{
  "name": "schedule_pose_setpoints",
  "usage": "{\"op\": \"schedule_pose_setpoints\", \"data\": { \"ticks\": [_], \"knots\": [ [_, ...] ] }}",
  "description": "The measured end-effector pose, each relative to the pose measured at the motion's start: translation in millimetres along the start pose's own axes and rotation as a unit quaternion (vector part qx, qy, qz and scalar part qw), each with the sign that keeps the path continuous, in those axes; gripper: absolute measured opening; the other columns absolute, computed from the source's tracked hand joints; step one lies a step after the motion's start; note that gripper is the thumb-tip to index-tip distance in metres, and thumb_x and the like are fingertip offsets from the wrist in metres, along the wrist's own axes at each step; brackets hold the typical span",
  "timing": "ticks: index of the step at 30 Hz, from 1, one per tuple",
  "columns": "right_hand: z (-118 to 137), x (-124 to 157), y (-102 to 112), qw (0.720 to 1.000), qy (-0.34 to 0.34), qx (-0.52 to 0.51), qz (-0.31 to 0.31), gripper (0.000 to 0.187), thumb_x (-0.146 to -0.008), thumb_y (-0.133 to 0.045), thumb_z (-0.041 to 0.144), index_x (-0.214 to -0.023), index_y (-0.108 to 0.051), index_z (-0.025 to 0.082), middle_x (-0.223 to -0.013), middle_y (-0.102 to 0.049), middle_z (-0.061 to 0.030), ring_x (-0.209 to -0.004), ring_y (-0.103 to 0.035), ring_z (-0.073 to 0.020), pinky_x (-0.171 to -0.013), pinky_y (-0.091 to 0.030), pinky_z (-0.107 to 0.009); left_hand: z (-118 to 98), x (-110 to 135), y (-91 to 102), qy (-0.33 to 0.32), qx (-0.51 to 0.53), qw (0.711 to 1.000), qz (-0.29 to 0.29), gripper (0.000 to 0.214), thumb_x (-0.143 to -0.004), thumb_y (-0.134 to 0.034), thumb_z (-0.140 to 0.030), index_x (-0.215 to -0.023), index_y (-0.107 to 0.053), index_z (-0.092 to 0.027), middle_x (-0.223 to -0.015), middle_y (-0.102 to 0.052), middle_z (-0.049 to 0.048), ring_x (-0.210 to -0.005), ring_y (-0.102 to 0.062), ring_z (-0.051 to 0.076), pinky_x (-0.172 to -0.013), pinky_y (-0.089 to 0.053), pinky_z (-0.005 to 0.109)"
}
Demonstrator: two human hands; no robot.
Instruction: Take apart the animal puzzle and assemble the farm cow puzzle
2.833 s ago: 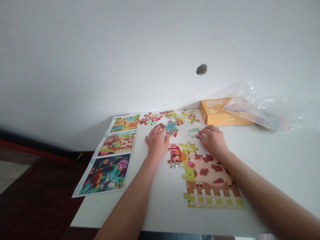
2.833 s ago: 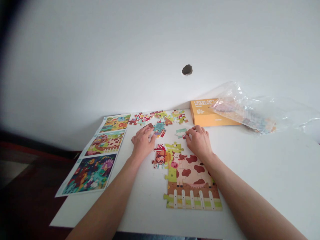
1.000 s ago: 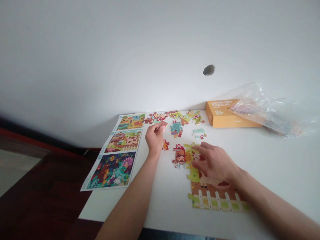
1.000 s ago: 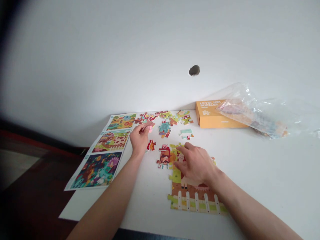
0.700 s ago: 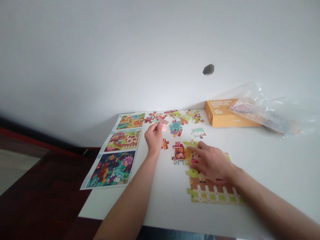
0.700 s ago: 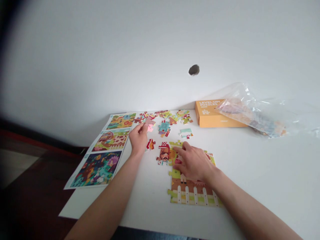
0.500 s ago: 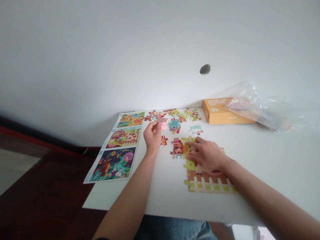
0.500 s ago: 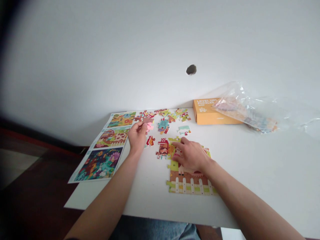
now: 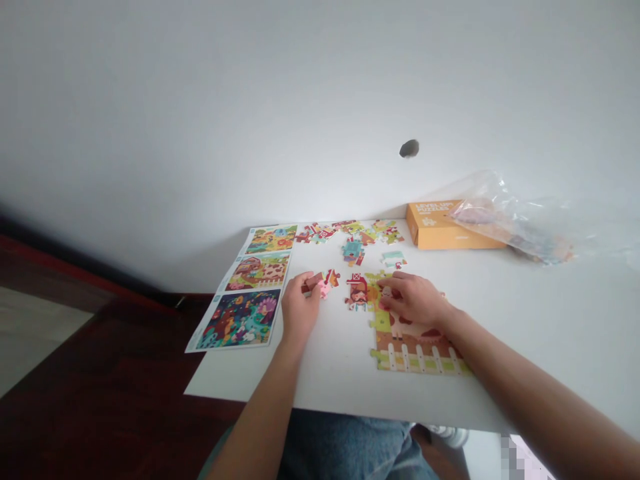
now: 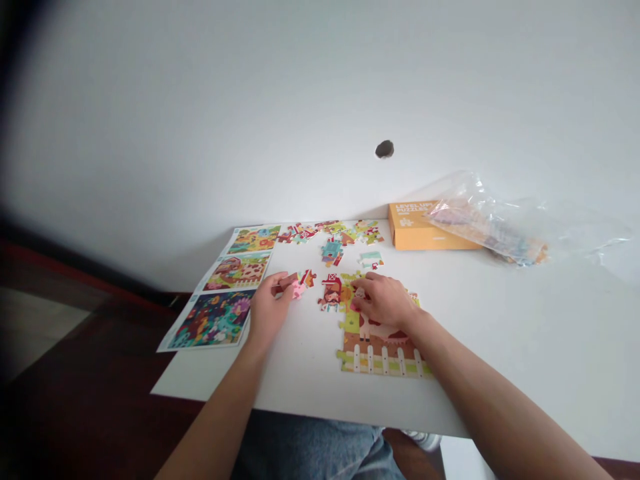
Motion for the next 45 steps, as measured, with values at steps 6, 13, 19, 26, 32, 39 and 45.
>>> {"op": "schedule_pose_setpoints", "data": {
  "ticks": [6,13,19,26,32,39,45],
  "knots": [
    [-2.5,-0.2,4.3,0.999,-0.012,-0.034,-0.007,0.030,-0.093,-0.048,0.035,-0.112,-0.070,0.026,-0.101,-0.072,-0.0032,-0.087,-0.067,-0.0179,-0.075,-0.045,-0.026,-27.7,6.8,-6.5,-0.128,-0.110,0.986,0.000,0.021,-0.084,-0.062,-0.024,-0.103,-0.068,-0.019,-0.109,-0.060,0.0114,-0.103,-0.061,0.023,-0.090,-0.055,0.040],
    [-9.5,-2.4,0.0,0.998,-0.017,-0.051,-0.023,0.027,-0.092,-0.050,0.034,-0.105,-0.073,0.026,-0.102,-0.075,-0.0018,-0.093,-0.069,-0.0187,-0.080,-0.048,-0.026,-33.0,14.4,-24.8,-0.235,-0.225,0.942,0.080,0.026,-0.084,-0.058,-0.020,-0.107,-0.068,-0.023,-0.121,-0.062,0.0086,-0.116,-0.056,0.025,-0.105,-0.044,0.041],
    [-10.1,-3.9,-1.5,0.998,-0.021,-0.053,-0.020,0.026,-0.091,-0.050,0.034,-0.101,-0.073,0.026,-0.097,-0.076,-0.0021,-0.089,-0.070,-0.0184,-0.076,-0.047,-0.025,-29.5,7.5,-22.2,-0.202,-0.276,0.937,0.068,0.029,-0.084,-0.058,-0.023,-0.111,-0.067,-0.025,-0.125,-0.061,0.0079,-0.119,-0.054,0.027,-0.101,-0.043,0.042],
    [-10.0,-8.1,-2.1,0.998,-0.028,-0.053,-0.022,0.024,-0.091,-0.051,0.035,-0.096,-0.072,0.025,-0.085,-0.075,-0.0022,-0.073,-0.067,-0.0161,-0.067,-0.043,-0.024,-40.9,-26.0,-39.9,-0.157,-0.312,0.937,0.000,0.021,-0.087,-0.058,-0.033,-0.101,-0.070,-0.024,-0.114,-0.065,0.0104,-0.109,-0.055,0.031,-0.088,-0.042,0.045],
    [-8.9,-8.5,-2.1,0.998,-0.033,-0.054,-0.016,0.024,-0.092,-0.049,0.035,-0.097,-0.070,0.025,-0.090,-0.075,-0.0030,-0.082,-0.068,-0.0173,-0.071,-0.044,-0.024,-59.3,-46.9,-75.5,-0.280,-0.238,0.922,0.122,0.037,-0.091,-0.055,-0.033,-0.127,-0.061,-0.030,-0.139,-0.057,0.0049,-0.132,-0.044,0.028,-0.102,-0.033,0.046],
    [-7.1,-9.6,-1.8,0.998,-0.046,-0.029,-0.007,0.022,-0.093,-0.048,0.036,-0.094,-0.067,0.025,-0.085,-0.074,-0.0022,-0.077,-0.067,-0.0177,-0.067,-0.041,-0.025,-52.0,-40.8,-82.5,-0.274,-0.231,0.907,0.222,0.027,-0.092,-0.057,-0.033,-0.116,-0.068,-0.030,-0.129,-0.063,0.0072,-0.124,-0.052,0.026,-0.107,-0.029,0.050],
    [-6.1,-9.7,-1.0,0.998,-0.049,-0.032,-0.002,0.022,-0.093,-0.048,0.037,-0.094,-0.067,0.025,-0.087,-0.074,-0.0022,-0.078,-0.067,-0.0180,-0.067,-0.040,-0.025,-48.3,-46.3,-77.4,-0.273,-0.244,0.913,0.178,0.032,-0.088,-0.061,-0.026,-0.119,-0.064,-0.030,-0.137,-0.056,0.0075,-0.127,-0.050,0.026,-0.104,-0.034,0.047]
  ]
}}
Point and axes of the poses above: each hand's wrist, its own x-axis away from the middle knuckle, its own y-axis out of the back of the hand, z = x × y, the point moved 7 cm from there along -x, towards the middle knuckle
